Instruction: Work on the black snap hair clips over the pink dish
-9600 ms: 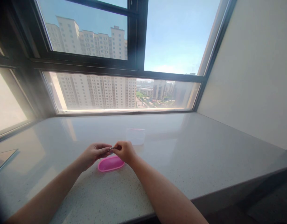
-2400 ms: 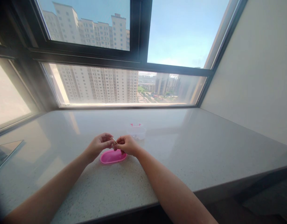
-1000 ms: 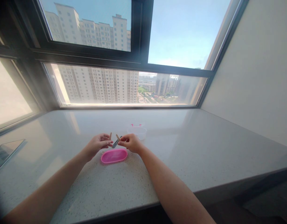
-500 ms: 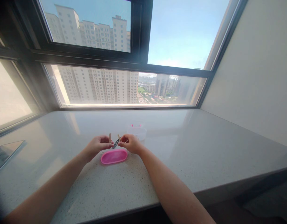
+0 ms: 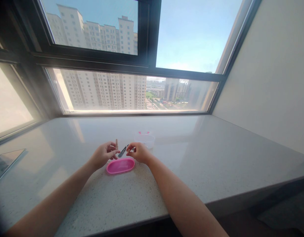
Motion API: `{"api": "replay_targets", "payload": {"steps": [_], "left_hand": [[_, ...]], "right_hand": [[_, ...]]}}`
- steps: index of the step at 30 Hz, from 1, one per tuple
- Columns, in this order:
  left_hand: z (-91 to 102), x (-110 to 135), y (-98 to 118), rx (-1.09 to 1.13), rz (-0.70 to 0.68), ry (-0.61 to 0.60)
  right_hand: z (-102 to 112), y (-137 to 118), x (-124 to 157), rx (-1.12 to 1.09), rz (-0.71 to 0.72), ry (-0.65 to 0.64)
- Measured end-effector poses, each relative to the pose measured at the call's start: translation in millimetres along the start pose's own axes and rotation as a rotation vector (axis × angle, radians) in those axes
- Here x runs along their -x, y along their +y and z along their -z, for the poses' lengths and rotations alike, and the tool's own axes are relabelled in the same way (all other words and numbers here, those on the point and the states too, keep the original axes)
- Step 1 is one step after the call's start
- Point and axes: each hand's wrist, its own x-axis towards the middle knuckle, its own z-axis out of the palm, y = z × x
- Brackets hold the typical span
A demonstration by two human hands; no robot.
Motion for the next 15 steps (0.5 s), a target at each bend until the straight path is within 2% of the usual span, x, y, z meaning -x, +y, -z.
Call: {"api": "replay_targets", "payload": {"steps": [4, 9, 15], "left_hand": [[-0.9, 1.1, 2.1, -0.038, -0.021, -0.025], [-2.4, 1.7, 2.5, -0.015, -0.014, -0.039], [-3.2, 3.0, 2.6, 0.005, -0.013, -0.037]], "right_hand": [[-0.3, -0.3, -1.0, -0.022, 0.03, -0.008], [-0.3, 1.3, -1.5, -0.115, 0.029, 0.041], [0.6, -0.6, 0.1, -0.093, 0.057, -0.021]]}}
